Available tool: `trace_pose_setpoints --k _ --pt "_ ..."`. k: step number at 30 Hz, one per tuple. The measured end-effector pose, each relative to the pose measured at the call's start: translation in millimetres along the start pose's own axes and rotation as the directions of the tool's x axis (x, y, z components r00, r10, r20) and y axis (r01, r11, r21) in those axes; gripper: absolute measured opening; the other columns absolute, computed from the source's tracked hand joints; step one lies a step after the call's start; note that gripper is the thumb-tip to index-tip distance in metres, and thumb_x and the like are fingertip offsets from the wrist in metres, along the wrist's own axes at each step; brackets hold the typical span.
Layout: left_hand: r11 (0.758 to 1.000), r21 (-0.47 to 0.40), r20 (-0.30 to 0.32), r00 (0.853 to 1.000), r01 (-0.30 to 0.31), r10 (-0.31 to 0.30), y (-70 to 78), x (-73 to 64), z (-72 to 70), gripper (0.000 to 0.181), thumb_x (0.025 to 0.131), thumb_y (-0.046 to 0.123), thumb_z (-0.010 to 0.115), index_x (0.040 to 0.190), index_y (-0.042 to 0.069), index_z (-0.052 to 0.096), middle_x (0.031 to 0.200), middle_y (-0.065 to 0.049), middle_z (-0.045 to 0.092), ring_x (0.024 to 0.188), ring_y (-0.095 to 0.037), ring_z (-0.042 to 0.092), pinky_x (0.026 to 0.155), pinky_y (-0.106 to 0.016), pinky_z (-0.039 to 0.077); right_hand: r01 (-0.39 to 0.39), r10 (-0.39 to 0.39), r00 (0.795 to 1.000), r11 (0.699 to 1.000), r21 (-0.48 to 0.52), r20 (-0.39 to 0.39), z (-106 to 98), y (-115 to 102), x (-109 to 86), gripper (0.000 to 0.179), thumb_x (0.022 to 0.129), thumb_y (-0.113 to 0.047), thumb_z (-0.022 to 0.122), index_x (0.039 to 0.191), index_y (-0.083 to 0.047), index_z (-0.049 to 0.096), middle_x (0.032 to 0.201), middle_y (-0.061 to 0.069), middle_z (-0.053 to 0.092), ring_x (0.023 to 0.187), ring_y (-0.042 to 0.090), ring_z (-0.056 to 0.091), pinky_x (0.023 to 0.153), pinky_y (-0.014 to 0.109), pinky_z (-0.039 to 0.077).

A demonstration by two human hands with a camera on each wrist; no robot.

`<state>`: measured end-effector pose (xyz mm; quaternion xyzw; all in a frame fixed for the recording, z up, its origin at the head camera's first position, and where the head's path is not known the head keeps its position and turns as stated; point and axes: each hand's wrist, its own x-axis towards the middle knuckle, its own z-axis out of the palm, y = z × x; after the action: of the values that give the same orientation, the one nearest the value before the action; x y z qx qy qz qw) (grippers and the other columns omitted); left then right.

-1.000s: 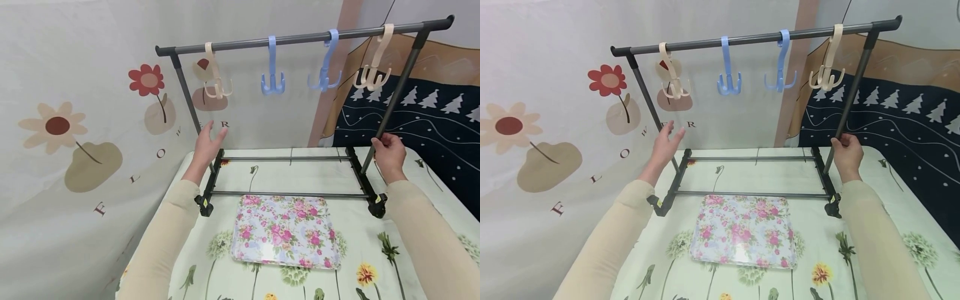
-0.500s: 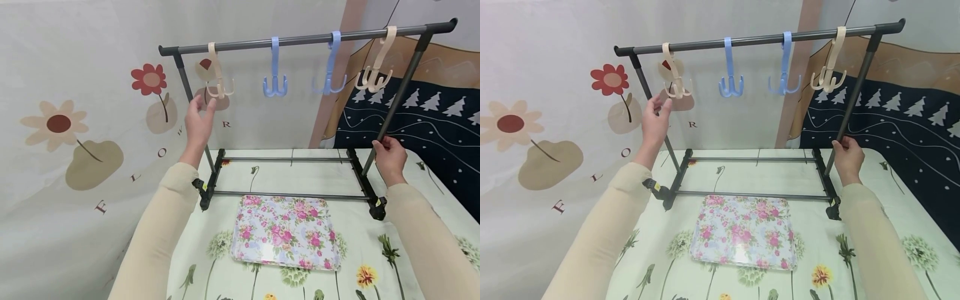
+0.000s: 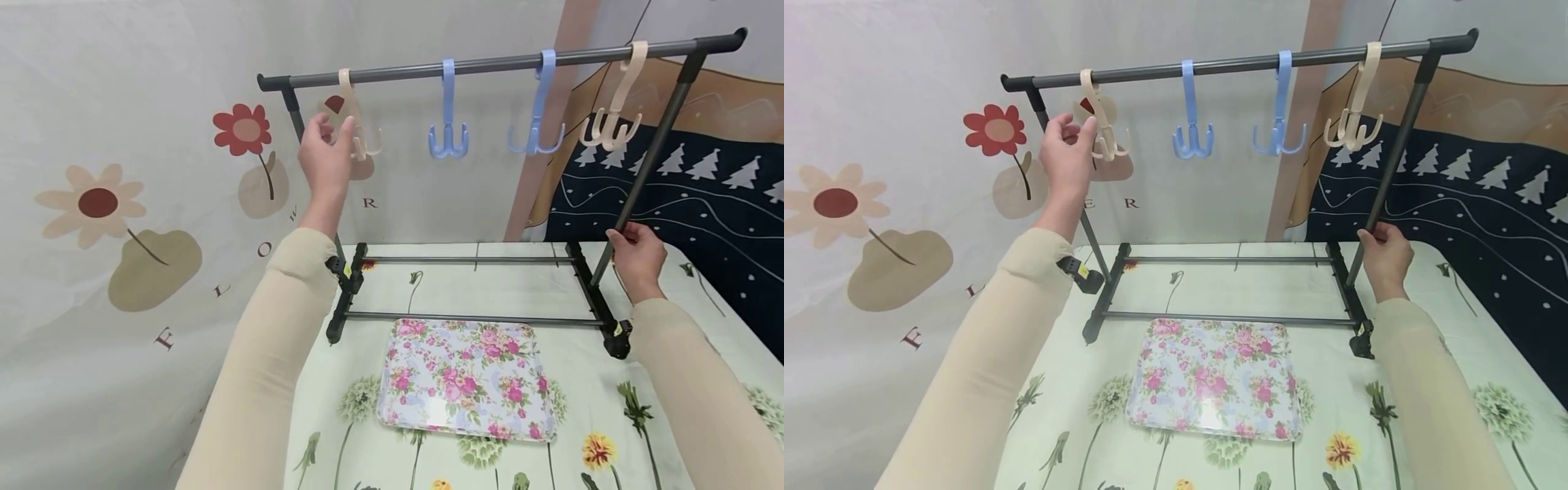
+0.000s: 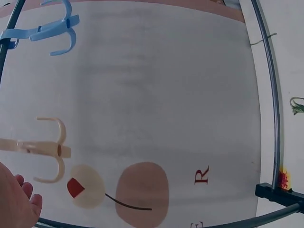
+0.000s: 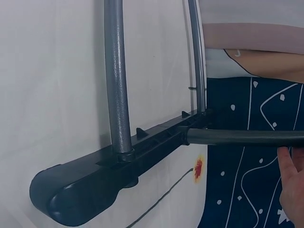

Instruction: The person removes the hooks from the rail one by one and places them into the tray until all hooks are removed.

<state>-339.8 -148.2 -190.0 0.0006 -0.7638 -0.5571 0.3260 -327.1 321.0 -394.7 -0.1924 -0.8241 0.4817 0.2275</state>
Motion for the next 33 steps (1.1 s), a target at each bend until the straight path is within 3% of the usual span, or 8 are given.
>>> trace_pose_setpoints --k 8,13,21,28,33 --pt "0.998 -0.05 -0.081 0.996 0.025 -0.029 16.3 6.4 16.1 0.047 0.095 0.031 0.069 0.135 0.012 0.057 0.124 -0.006 0.06 0.113 -0.013 0.053 0.094 -0.022 0.044 -0.004 0.004 1.0 1.0 -0.005 0.012 0.0 -1.6 0.3 0.051 0.1 -0.042 0.055 0.136 -0.007 0.054 0.123 0.005 0.058 0.073 -0.006 0.05 0.066 0.012 0.045" --pt "0.995 -0.042 -0.121 0.988 0.092 -0.096 21.5 9.4 24.0 0.043 0.094 0.031 0.07 0.132 0.015 0.058 0.119 -0.001 0.06 0.109 -0.012 0.054 0.092 -0.025 0.047 -0.006 0.006 1.0 1.0 0.008 0.013 -0.7 -2.0 -0.2 0.047 0.1 -0.039 0.056 0.133 -0.005 0.054 0.117 0.002 0.059 0.071 -0.006 0.052 0.064 0.01 0.045" --pt "0.978 0.125 -0.151 0.977 0.169 -0.149 25.0 10.8 33.0 0.044 0.095 0.041 0.067 0.133 0.022 0.059 0.122 0.003 0.061 0.105 -0.012 0.057 0.088 -0.03 0.046 -0.008 0.007 1.0 0.998 0.059 0.012 -2.7 -0.3 1.5 0.037 0.099 -0.035 0.06 0.124 -0.008 0.057 0.097 -0.015 0.054 0.067 -0.007 0.053 0.061 0.008 0.045" --pt "0.948 0.24 -0.192 0.967 0.21 -0.166 23.6 11.4 39.3 0.041 0.095 0.045 0.064 0.131 0.027 0.059 0.116 0.007 0.062 0.1 -0.012 0.059 0.083 -0.031 0.044 -0.011 0.01 1.0 0.999 0.045 0.012 -3.6 -1.4 -1.9 0.04 0.099 -0.037 0.059 0.126 -0.008 0.057 0.103 -0.011 0.055 0.069 -0.007 0.054 0.063 0.009 0.046" --pt "0.941 0.259 -0.223 0.961 0.219 -0.163 18.3 12.4 39.3 0.038 0.095 0.044 0.064 0.128 0.025 0.061 0.111 0.008 0.064 0.098 -0.012 0.059 0.082 -0.031 0.044 -0.005 0.005 1.0 1.0 0.023 0.019 -1.4 -2.8 -5.5 0.049 0.1 -0.04 0.056 0.135 -0.006 0.054 0.11 -0.005 0.057 0.07 -0.006 0.052 0.065 0.01 0.046"
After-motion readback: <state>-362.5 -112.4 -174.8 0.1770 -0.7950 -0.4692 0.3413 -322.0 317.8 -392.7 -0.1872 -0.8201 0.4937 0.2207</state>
